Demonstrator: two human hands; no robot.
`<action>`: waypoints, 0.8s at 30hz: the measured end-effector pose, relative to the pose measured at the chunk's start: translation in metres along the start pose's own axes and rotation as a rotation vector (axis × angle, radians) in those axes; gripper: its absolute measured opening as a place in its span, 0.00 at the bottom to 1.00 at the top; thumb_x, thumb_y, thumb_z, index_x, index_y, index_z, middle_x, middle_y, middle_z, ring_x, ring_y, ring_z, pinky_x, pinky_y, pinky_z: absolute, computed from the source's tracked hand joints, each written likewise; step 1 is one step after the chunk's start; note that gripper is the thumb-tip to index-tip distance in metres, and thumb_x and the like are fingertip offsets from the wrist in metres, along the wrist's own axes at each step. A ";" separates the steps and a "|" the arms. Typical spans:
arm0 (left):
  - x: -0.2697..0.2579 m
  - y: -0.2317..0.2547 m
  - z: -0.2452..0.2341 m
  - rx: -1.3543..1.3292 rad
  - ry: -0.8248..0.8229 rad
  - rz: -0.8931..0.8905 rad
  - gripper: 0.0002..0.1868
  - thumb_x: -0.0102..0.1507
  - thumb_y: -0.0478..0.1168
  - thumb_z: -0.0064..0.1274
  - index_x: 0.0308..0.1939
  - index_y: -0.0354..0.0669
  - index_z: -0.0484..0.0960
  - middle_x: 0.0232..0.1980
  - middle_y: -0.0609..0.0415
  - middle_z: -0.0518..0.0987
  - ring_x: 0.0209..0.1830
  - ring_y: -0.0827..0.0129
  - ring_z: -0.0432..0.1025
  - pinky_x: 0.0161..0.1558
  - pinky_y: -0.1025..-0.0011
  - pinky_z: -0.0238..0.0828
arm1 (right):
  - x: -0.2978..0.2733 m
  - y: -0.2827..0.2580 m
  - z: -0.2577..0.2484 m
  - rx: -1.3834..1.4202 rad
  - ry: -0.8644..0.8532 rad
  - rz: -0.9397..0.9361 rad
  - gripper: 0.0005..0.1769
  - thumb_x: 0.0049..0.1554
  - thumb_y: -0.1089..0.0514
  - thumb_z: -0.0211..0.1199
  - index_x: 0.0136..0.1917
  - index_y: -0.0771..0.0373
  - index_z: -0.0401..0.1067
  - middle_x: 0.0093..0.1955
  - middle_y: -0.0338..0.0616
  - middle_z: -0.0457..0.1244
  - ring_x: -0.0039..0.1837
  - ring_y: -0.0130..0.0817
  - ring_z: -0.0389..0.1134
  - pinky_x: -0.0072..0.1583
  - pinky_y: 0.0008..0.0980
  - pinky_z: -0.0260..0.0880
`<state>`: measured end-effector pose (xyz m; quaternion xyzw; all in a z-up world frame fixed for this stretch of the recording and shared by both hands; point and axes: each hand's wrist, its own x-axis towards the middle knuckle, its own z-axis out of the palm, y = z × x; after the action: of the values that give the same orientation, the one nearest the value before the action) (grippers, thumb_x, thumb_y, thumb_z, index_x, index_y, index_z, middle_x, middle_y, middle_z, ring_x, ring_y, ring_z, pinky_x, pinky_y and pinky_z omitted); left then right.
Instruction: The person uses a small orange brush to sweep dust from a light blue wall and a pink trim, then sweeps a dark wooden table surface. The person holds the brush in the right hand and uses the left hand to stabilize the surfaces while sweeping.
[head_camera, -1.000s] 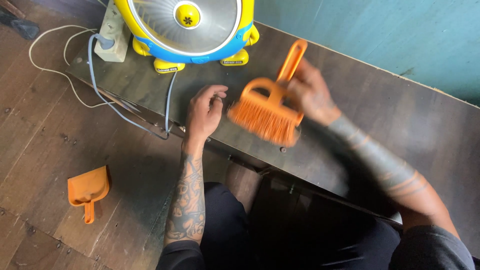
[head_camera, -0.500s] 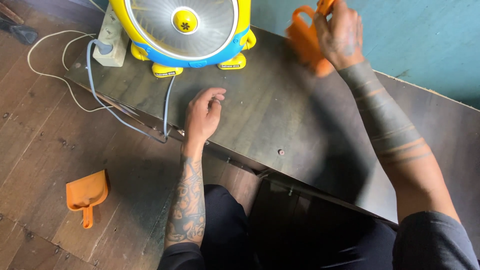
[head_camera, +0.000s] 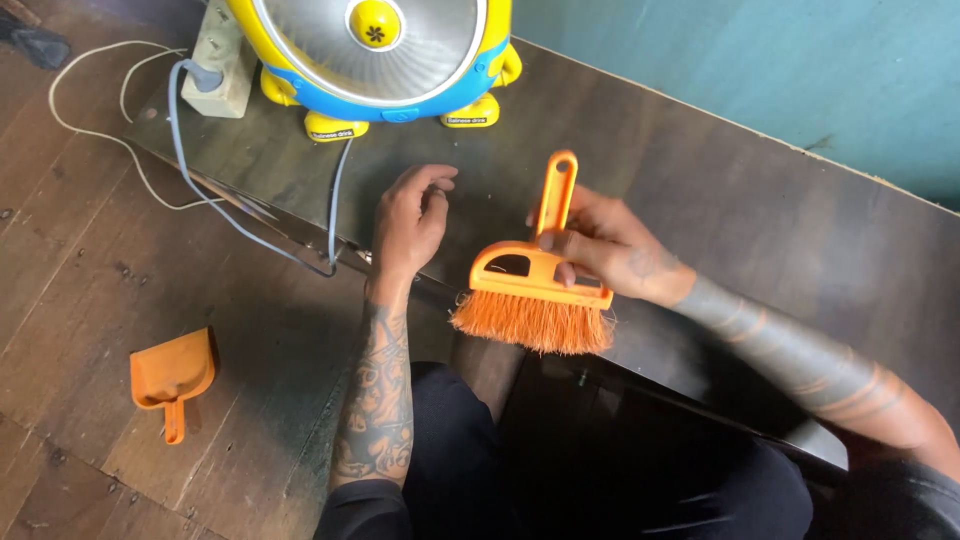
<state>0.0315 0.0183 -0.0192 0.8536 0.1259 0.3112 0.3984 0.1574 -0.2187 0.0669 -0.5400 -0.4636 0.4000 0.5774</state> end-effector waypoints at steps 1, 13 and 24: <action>0.000 -0.002 0.000 -0.002 0.014 -0.011 0.18 0.61 0.30 0.43 0.51 0.45 0.84 0.43 0.50 0.84 0.44 0.55 0.79 0.48 0.60 0.76 | 0.004 -0.003 0.004 -0.093 0.093 0.034 0.07 0.60 0.64 0.56 0.53 0.64 0.67 0.27 0.42 0.61 0.28 0.26 0.64 0.31 0.23 0.62; 0.000 0.002 0.000 -0.003 -0.012 -0.064 0.20 0.60 0.32 0.39 0.50 0.45 0.83 0.45 0.54 0.84 0.40 0.63 0.77 0.46 0.66 0.73 | 0.049 0.028 -0.104 -0.348 0.435 -0.023 0.07 0.64 0.58 0.49 0.56 0.58 0.60 0.34 0.36 0.53 0.28 0.26 0.53 0.29 0.28 0.55; 0.001 0.001 0.000 0.000 0.001 -0.086 0.18 0.61 0.34 0.39 0.49 0.46 0.83 0.44 0.55 0.84 0.40 0.64 0.78 0.45 0.66 0.73 | 0.095 0.057 -0.232 -0.599 0.562 -0.320 0.03 0.71 0.66 0.53 0.53 0.62 0.62 0.40 0.39 0.56 0.38 0.28 0.57 0.39 0.32 0.57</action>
<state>0.0322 0.0184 -0.0183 0.8471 0.1628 0.2943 0.4114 0.4081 -0.1804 0.0232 -0.6929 -0.4617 -0.0088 0.5537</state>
